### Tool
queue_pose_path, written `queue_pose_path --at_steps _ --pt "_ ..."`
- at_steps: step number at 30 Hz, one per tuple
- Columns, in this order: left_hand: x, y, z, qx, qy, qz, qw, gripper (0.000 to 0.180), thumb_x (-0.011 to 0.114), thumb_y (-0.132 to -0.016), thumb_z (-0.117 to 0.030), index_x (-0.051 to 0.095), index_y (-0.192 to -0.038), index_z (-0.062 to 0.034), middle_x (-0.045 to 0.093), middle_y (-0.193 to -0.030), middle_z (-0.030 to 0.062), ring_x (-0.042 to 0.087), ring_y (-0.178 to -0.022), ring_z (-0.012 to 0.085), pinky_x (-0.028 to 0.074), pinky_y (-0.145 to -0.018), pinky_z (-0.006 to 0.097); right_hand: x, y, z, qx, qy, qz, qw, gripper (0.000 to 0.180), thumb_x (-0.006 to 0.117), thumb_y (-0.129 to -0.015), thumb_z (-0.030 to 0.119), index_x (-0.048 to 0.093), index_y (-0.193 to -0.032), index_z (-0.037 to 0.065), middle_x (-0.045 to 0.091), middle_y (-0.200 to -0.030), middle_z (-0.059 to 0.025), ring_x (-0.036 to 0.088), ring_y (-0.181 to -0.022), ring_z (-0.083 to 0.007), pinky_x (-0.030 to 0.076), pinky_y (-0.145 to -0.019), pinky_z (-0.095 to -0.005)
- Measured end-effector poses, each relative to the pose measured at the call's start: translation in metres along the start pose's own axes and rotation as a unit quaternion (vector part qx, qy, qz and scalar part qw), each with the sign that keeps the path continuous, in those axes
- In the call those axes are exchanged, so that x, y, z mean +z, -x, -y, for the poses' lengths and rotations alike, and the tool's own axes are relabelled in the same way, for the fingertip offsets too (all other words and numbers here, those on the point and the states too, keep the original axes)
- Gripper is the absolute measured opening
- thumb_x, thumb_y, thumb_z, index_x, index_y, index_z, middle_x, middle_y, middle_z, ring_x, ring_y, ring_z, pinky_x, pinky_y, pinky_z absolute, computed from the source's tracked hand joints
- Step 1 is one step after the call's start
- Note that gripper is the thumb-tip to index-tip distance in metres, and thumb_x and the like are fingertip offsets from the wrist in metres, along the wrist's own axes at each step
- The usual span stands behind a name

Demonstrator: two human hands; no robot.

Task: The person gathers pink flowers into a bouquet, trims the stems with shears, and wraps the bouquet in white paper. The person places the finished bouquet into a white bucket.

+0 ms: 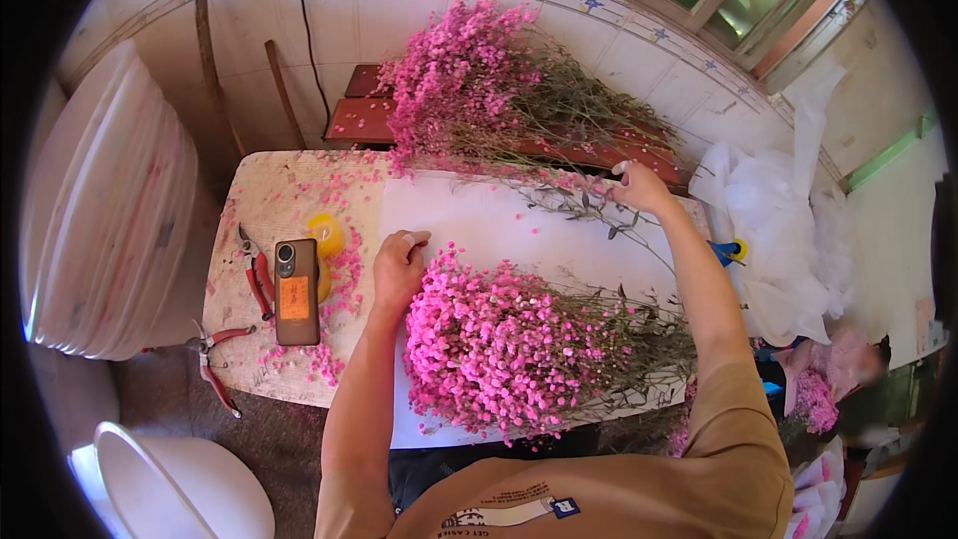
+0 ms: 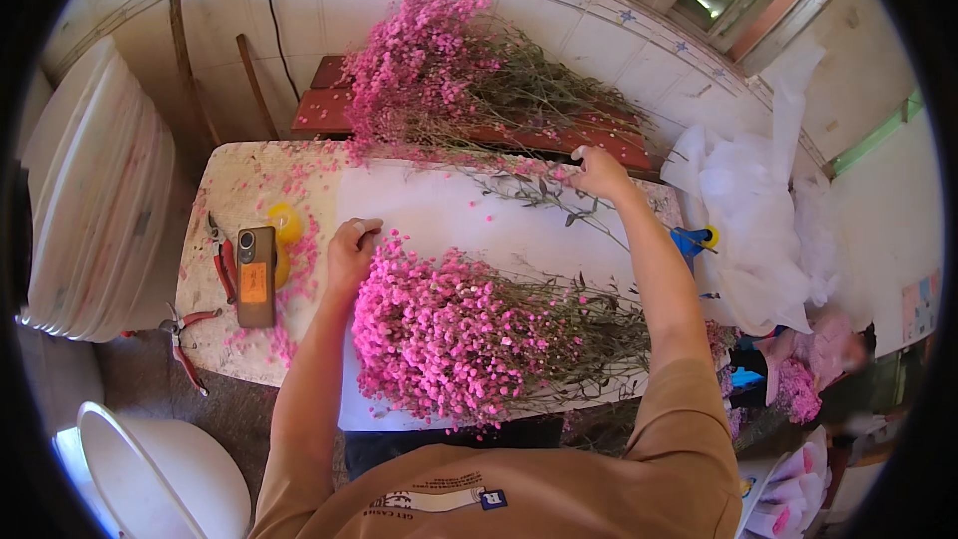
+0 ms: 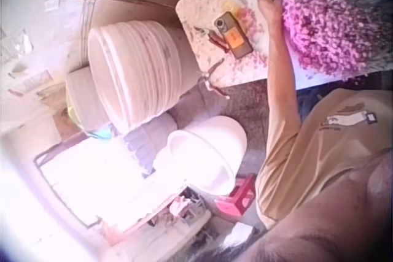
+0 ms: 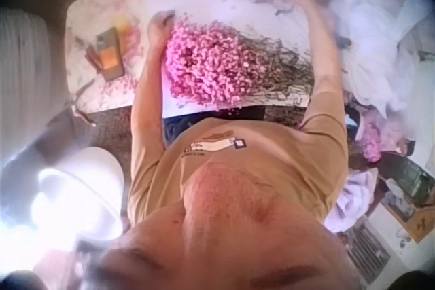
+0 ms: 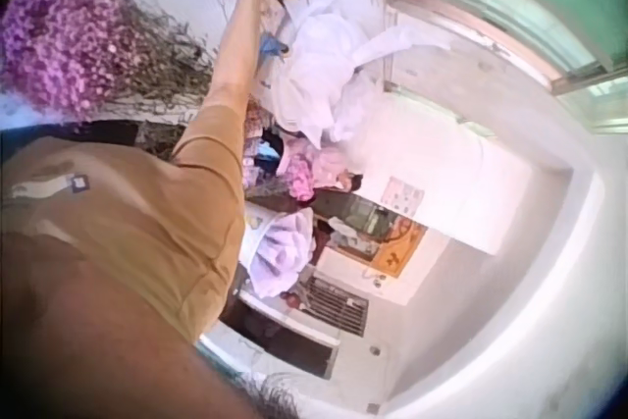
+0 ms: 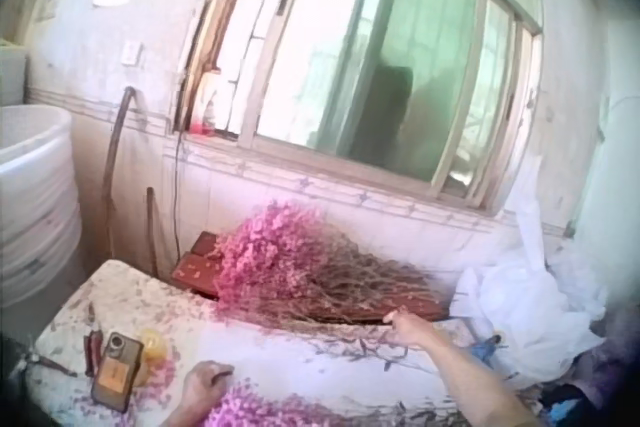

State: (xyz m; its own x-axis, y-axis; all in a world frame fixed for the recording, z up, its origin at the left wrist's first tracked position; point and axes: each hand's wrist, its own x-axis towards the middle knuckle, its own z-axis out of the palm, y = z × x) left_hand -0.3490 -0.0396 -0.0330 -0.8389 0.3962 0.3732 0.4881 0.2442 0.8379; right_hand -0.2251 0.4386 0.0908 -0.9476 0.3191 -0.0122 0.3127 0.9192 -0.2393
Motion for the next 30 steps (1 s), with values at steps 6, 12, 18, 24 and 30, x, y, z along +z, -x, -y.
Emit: queue_pose_path --at_steps 6,12,18,24,30 --pt "-0.003 0.002 -0.003 0.005 -0.006 0.0 1.0 0.029 0.057 -0.082 0.004 0.075 -0.104 -0.0019 0.071 -0.094 0.0158 0.067 -0.092 0.0337 0.054 -0.084 0.043 0.01 -0.018 0.004 0.1 -0.072 0.137 0.983 0.018 0.072 -0.092 0.019 0.076 -0.094 0.001 0.075 -0.082 -0.0156 0.073 -0.076 -0.0258 0.056 -0.068 -0.0412" --pt "-0.003 0.003 0.003 0.023 -0.027 -0.001 0.999 0.027 0.059 -0.087 0.006 0.075 -0.106 -0.0023 0.072 -0.093 0.0146 0.069 -0.088 0.0298 0.055 -0.08 0.039 -0.12 -0.037 0.083 0.004 -0.118 -0.068 0.991 0.021 0.071 -0.093 0.022 0.076 -0.09 0.002 0.071 -0.074 -0.0087 0.063 -0.069 -0.0167 0.051 -0.069 -0.0351" --pt "-0.001 -0.001 0.006 0.038 -0.043 0.012 0.998 0.027 0.058 -0.089 0.004 0.074 -0.11 -0.0016 0.073 -0.095 0.0146 0.07 -0.087 0.0289 0.056 -0.079 0.038 -0.271 -0.039 0.236 -0.179 0.065 -0.079 0.979 0.029 0.069 -0.096 0.033 0.071 -0.083 0.007 0.055 -0.065 0.0055 0.046 -0.057 -0.0073 0.038 -0.052 -0.0293" --pt "-0.003 -0.013 -0.009 -0.079 0.108 0.084 0.987 0.032 0.056 -0.096 0.0 0.07 -0.125 -0.0014 0.074 -0.101 0.0105 0.069 -0.091 0.0182 0.056 -0.081 0.032 -0.407 0.108 0.343 -0.089 0.095 -0.308 0.942 0.022 0.07 -0.091 0.023 0.076 -0.086 0.003 0.058 -0.061 -0.001 0.052 -0.055 -0.012 0.039 -0.051 -0.0327" --pt "-0.001 -0.036 -0.146 0.235 0.036 0.12 0.964 0.044 0.062 -0.091 -0.005 0.063 -0.135 -0.0092 0.068 -0.123 0.0196 0.062 -0.117 0.0414 0.05 -0.102 0.047 -0.399 0.103 0.251 -0.137 0.098 -0.158 0.973 0.028 0.068 -0.099 0.031 0.065 -0.085 0.006 0.051 -0.072 0.0084 0.042 -0.065 -0.0038 0.034 -0.058 -0.0256"
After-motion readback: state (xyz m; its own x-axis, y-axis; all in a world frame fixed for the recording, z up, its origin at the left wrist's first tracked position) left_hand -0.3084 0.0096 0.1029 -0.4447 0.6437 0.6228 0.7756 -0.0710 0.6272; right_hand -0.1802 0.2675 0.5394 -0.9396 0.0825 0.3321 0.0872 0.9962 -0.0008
